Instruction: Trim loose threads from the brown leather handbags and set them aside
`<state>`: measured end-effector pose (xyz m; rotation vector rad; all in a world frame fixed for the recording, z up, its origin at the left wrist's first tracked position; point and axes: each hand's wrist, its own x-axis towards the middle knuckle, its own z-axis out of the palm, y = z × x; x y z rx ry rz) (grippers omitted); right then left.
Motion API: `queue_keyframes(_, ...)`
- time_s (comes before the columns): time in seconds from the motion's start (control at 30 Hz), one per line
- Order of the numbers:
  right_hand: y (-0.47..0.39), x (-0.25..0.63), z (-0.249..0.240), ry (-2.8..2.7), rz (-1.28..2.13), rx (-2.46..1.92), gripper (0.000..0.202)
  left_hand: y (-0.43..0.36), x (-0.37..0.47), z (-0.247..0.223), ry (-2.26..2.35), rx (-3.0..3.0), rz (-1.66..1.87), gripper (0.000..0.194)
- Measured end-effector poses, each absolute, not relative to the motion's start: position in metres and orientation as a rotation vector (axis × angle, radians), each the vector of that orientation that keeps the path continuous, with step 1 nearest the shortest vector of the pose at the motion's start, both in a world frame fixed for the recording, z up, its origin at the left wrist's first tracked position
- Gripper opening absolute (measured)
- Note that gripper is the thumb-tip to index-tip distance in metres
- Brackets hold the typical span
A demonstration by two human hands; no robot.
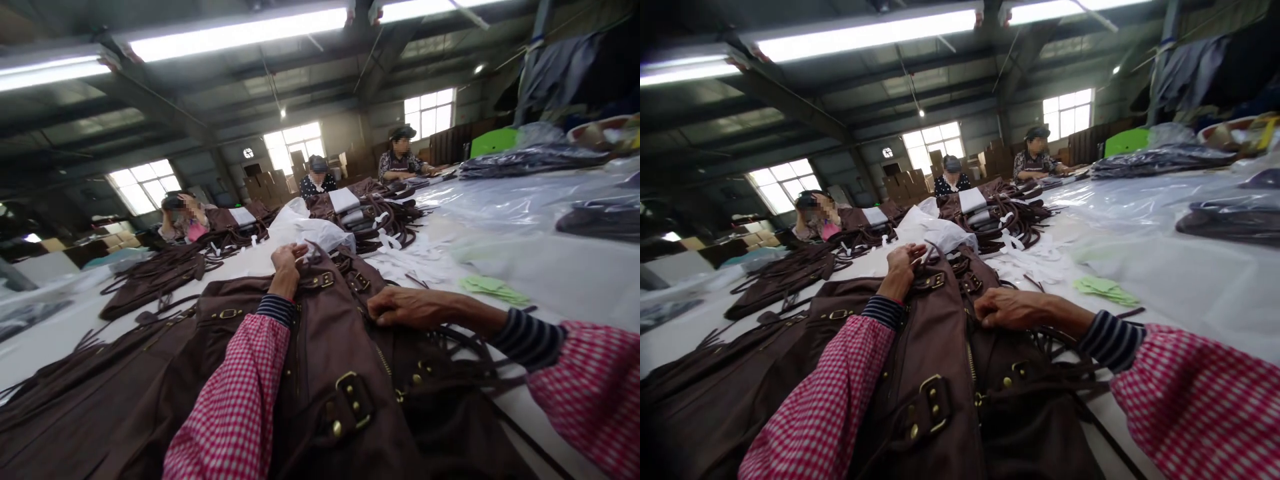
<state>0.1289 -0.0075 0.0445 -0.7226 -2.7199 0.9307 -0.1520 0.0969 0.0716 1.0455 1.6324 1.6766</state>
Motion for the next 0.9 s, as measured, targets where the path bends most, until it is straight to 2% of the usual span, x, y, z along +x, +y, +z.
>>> queue_keyframes(0.07, -0.009, 0.127, 0.041, -2.718, 0.891, -0.71, 0.006, 0.086, -0.145, 0.08, 1.662, 1.253, 1.603, 0.012)
queue_keyframes(0.2, -0.019, 0.125, 0.032, -2.636, 0.802, -0.749, 0.013, 0.043, -0.125, 0.103, 1.617, 1.739, 1.377, 0.028)
queue_keyframes(0.3, -0.028, 0.122, 0.022, -2.522, 0.619, -0.839, 0.015, -0.004, -0.117, 0.105, 1.374, 2.378, 0.806, 0.022)
queue_keyframes(0.37, -0.031, 0.119, 0.018, -2.484, 0.535, -0.857, 0.012, -0.032, -0.12, 0.094, 1.251, 2.719, 0.356, 0.033)
queue_keyframes(0.43, -0.031, 0.118, 0.02, -2.494, 0.527, -0.812, 0.014, -0.05, -0.126, 0.079, 1.35, 2.814, 0.169, 0.043)
queue_keyframes(0.57, -0.034, 0.124, 0.037, -2.619, 0.605, -0.659, 0.014, -0.055, -0.134, 0.059, 1.56, 2.755, 0.134, 0.049)
queue_keyframes(0.67, -0.046, 0.134, 0.052, -2.664, 0.527, -0.758, 0.015, -0.051, -0.132, 0.058, 1.57, 2.737, 0.126, 0.05)
queue_keyframes(0.8, -0.078, 0.147, 0.066, -2.43, 0.376, -0.964, 0.014, -0.049, -0.131, 0.059, 1.569, 2.738, 0.197, 0.049)
queue_keyframes(0.9, -0.116, 0.155, 0.07, -2.281, 0.524, -0.946, 0.015, -0.056, -0.13, 0.064, 1.531, 2.746, 0.335, 0.045)
